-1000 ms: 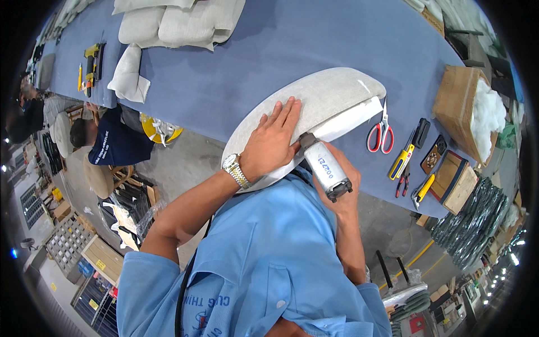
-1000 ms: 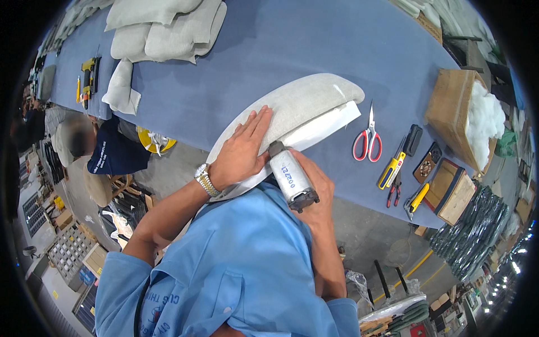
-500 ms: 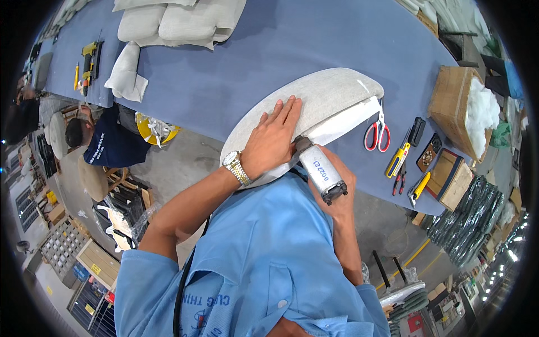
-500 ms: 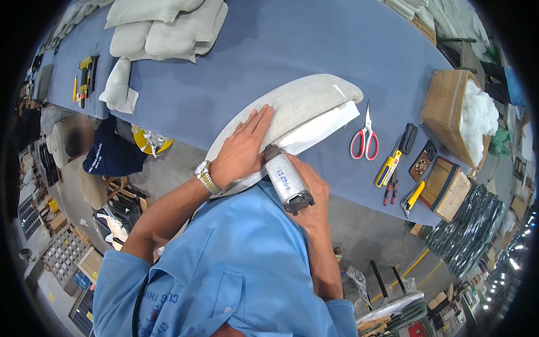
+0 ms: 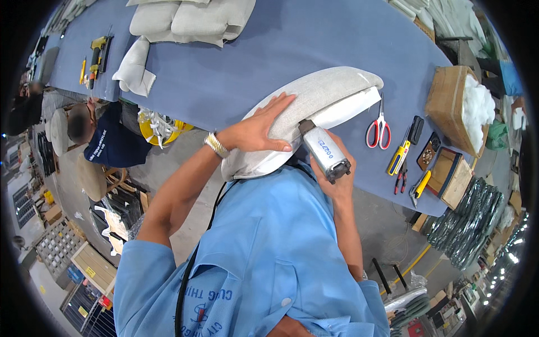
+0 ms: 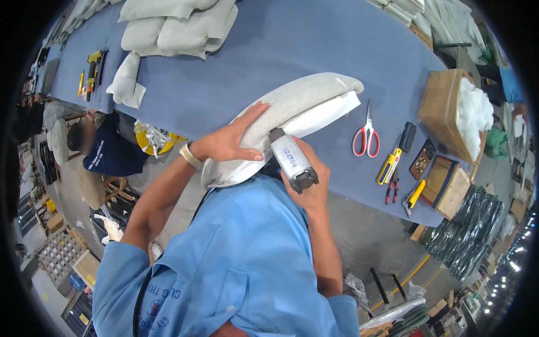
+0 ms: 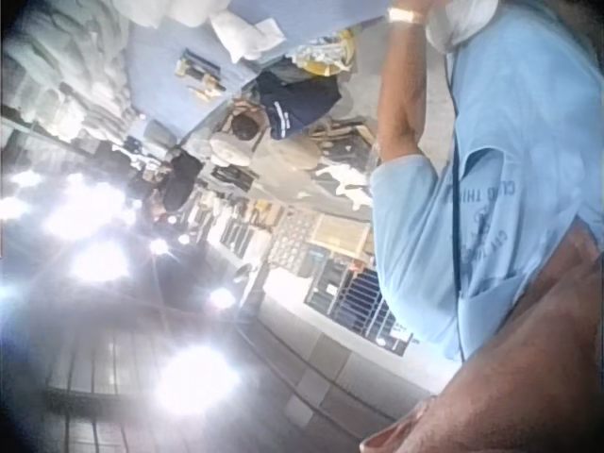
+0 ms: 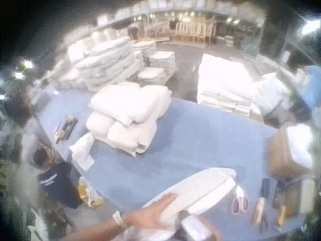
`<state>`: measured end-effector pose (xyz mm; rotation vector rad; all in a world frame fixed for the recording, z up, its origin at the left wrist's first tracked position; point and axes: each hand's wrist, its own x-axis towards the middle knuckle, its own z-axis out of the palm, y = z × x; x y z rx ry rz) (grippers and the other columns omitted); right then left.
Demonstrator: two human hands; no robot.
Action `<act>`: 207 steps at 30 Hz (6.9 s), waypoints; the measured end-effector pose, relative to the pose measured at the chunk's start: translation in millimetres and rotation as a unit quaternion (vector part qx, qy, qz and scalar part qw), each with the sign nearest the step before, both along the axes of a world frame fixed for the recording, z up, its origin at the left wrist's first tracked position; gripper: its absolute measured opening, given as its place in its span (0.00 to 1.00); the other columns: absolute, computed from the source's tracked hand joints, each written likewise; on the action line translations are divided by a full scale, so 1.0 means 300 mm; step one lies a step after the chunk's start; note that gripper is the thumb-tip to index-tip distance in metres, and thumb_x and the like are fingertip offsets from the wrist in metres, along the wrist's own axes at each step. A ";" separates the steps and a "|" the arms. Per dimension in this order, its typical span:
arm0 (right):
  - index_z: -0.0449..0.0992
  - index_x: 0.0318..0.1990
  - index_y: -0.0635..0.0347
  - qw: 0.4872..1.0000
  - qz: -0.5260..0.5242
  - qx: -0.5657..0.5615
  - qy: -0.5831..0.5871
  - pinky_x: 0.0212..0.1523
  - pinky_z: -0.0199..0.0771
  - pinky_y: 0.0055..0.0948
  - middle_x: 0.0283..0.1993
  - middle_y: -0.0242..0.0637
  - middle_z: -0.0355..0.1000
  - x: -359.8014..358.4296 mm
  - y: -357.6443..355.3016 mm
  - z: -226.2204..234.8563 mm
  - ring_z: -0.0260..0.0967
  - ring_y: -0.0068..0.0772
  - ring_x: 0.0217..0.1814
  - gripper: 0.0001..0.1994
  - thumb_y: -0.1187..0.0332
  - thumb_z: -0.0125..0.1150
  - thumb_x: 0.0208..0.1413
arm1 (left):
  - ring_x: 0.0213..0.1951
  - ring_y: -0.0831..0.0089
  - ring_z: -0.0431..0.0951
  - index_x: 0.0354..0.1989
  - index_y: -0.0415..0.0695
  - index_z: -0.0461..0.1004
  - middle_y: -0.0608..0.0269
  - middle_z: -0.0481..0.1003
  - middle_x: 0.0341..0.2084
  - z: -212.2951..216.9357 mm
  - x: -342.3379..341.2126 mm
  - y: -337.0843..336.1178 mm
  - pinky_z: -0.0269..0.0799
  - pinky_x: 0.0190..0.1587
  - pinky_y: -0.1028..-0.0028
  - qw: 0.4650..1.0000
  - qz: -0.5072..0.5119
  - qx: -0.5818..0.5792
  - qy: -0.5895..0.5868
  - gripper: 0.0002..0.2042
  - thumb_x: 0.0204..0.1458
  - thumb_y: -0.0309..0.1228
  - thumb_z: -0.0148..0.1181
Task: The person assembles a white cushion by folding and stapling fabric edges, then trimming excess material with a utility knife and scissors. They handle the cushion repeatedly, adjusting and securing the fabric before placing it on the table.
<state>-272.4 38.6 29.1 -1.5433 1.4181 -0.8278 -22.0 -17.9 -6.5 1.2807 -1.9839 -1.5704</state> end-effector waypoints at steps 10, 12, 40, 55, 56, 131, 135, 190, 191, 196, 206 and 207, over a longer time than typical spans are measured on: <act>0.77 0.59 0.63 0.999 -0.003 -0.032 -0.003 0.52 0.81 0.36 0.55 0.48 0.80 0.001 0.019 -0.022 0.82 0.48 0.53 0.31 0.76 0.71 0.40 | 0.75 0.31 0.50 0.79 0.40 0.42 0.34 0.49 0.76 0.030 -0.071 0.089 0.58 0.69 0.38 0.981 0.044 -0.070 -0.174 0.46 0.57 0.41 0.61; 0.77 0.59 0.63 1.000 0.004 -0.027 -0.003 0.52 0.81 0.36 0.54 0.48 0.80 -0.002 0.019 -0.013 0.82 0.49 0.53 0.31 0.76 0.71 0.40 | 0.75 0.34 0.51 0.79 0.39 0.42 0.35 0.50 0.75 0.037 -0.074 0.087 0.58 0.70 0.42 0.977 0.046 -0.072 -0.193 0.45 0.57 0.40 0.61; 0.77 0.59 0.61 0.998 0.024 0.062 0.009 0.52 0.81 0.36 0.53 0.49 0.81 0.022 0.033 0.025 0.82 0.45 0.53 0.28 0.74 0.70 0.45 | 0.76 0.44 0.52 0.78 0.38 0.45 0.43 0.51 0.77 0.058 -0.146 0.111 0.61 0.71 0.44 0.965 0.088 -0.080 -0.232 0.48 0.49 0.26 0.68; 0.76 0.60 0.59 0.996 0.040 0.084 0.009 0.52 0.80 0.34 0.53 0.49 0.80 0.038 0.045 0.035 0.82 0.47 0.52 0.30 0.74 0.70 0.44 | 0.75 0.40 0.55 0.77 0.36 0.48 0.39 0.53 0.75 0.039 -0.139 0.119 0.61 0.69 0.39 0.968 0.089 -0.101 -0.212 0.47 0.49 0.26 0.69; 0.76 0.60 0.59 0.996 0.037 0.086 0.001 0.52 0.80 0.34 0.53 0.48 0.80 0.039 0.042 0.028 0.82 0.47 0.52 0.30 0.74 0.70 0.44 | 0.75 0.41 0.55 0.77 0.38 0.48 0.39 0.53 0.75 0.036 -0.139 0.115 0.61 0.69 0.39 0.966 0.093 -0.112 -0.214 0.47 0.49 0.26 0.68; 0.77 0.59 0.62 0.998 0.051 -0.016 -0.015 0.54 0.80 0.36 0.54 0.47 0.81 0.096 0.154 -0.056 0.82 0.45 0.53 0.29 0.73 0.70 0.45 | 0.79 0.42 0.36 0.81 0.47 0.36 0.41 0.40 0.79 0.012 0.116 0.199 0.40 0.78 0.52 0.998 0.020 0.024 0.050 0.57 0.49 0.42 0.74; 0.77 0.59 0.64 0.998 0.053 -0.021 -0.020 0.55 0.80 0.37 0.53 0.49 0.80 0.143 0.112 -0.025 0.82 0.46 0.54 0.28 0.73 0.68 0.45 | 0.77 0.37 0.46 0.80 0.46 0.40 0.34 0.42 0.77 -0.056 0.102 0.267 0.54 0.74 0.48 0.988 0.090 -0.027 -0.120 0.52 0.52 0.49 0.66; 0.77 0.57 0.66 0.993 0.070 0.060 0.078 0.54 0.77 0.33 0.48 0.48 0.81 0.224 0.186 0.057 0.81 0.35 0.50 0.26 0.73 0.69 0.47 | 0.70 0.39 0.64 0.78 0.42 0.45 0.41 0.57 0.74 0.034 0.058 0.288 0.77 0.59 0.50 0.968 0.102 -0.064 -0.220 0.54 0.45 0.37 0.75; 0.77 0.57 0.66 0.993 0.067 0.048 0.086 0.54 0.78 0.33 0.48 0.47 0.82 0.228 0.191 0.051 0.81 0.35 0.50 0.26 0.73 0.69 0.48 | 0.72 0.39 0.61 0.78 0.42 0.44 0.40 0.55 0.75 0.010 0.098 0.278 0.71 0.64 0.51 0.984 0.084 -0.062 -0.144 0.54 0.46 0.39 0.74; 0.77 0.58 0.65 0.992 0.037 0.088 0.081 0.54 0.78 0.34 0.49 0.48 0.82 0.260 0.188 0.034 0.82 0.37 0.51 0.26 0.73 0.70 0.48 | 0.77 0.37 0.42 0.80 0.43 0.39 0.30 0.44 0.76 -0.111 0.246 0.301 0.43 0.78 0.55 0.997 0.063 0.036 0.017 0.55 0.53 0.55 0.67; 0.76 0.60 0.66 0.996 0.057 -0.012 0.063 0.55 0.79 0.35 0.53 0.49 0.81 0.253 0.222 0.019 0.82 0.40 0.53 0.28 0.72 0.71 0.46 | 0.68 0.36 0.66 0.79 0.43 0.40 0.35 0.51 0.75 0.022 0.177 0.323 0.71 0.63 0.48 0.975 0.048 -0.038 -0.212 0.46 0.59 0.44 0.60; 0.76 0.60 0.66 0.996 0.055 -0.014 0.061 0.55 0.79 0.35 0.53 0.49 0.81 0.250 0.228 0.016 0.82 0.40 0.54 0.29 0.72 0.71 0.46 | 0.66 0.37 0.68 0.79 0.45 0.40 0.36 0.51 0.75 0.019 0.176 0.325 0.73 0.61 0.47 0.972 0.047 -0.054 -0.225 0.45 0.59 0.43 0.60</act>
